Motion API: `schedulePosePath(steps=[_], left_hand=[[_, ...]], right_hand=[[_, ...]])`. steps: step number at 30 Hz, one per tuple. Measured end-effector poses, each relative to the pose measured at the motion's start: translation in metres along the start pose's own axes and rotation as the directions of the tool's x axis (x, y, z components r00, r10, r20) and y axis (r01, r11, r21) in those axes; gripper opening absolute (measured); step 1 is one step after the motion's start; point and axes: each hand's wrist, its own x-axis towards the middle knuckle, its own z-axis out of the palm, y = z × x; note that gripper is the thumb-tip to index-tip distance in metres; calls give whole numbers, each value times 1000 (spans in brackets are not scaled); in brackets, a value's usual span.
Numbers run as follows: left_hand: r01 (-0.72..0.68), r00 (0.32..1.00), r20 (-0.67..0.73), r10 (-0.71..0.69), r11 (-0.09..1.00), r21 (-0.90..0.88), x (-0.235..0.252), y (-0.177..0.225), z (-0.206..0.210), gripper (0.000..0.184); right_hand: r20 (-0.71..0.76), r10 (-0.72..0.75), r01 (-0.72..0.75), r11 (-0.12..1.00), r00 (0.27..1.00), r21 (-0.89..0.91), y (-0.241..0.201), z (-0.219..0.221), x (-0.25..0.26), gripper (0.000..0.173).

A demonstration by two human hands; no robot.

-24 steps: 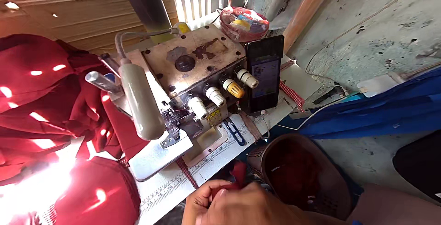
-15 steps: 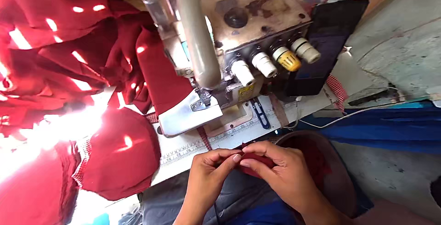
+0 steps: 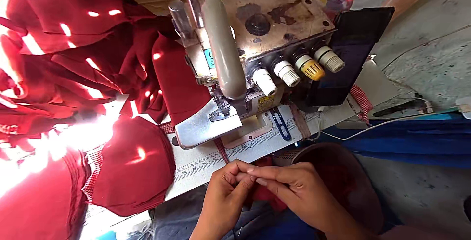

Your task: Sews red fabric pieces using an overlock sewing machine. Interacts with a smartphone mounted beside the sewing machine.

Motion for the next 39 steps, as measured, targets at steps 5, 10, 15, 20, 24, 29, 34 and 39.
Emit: schedulePosePath(steps=[5, 10, 15, 20, 24, 29, 34, 39], left_hand=[[-8, 1000, 21, 9, 999, -36, -4, 2, -4, 19], [-134, 991, -19, 134, 990, 39, -9, 3, -4, 20], [-278, 957, 49, 288, 847, 454, -16, 37, -25, 12], [-354, 935, 272, 226, 616, 704, 1, 115, -66, 14], [-339, 938, 247, 242, 499, 798, 51, 111, -100, 20], [-325, 931, 183, 316, 487, 810, 68, 98, -102, 20], [-147, 972, -1, 233, 613, 777, 66, 104, -93, 21], [-180, 978, 49, 205, 690, 701, 67, 108, -91, 19]], right_hand=[[-8, 111, -111, 994, 994, 22, 4, 4, 5, 32], [50, 122, -125, 990, 991, 59, 8, 5, 14, 25], [338, 7, -143, 914, 941, 379, 3, -6, 26, 25], [190, -48, -17, 944, 981, 329, -6, 13, 41, 14], [-30, 46, -38, 972, 998, 231, 11, 45, 58, 16], [-206, 75, -45, 988, 976, 148, 21, 55, 61, 15], [-231, 40, -21, 996, 972, 82, 24, 49, 59, 14], [-313, -33, 25, 999, 949, -30, 25, 44, 58, 10]])
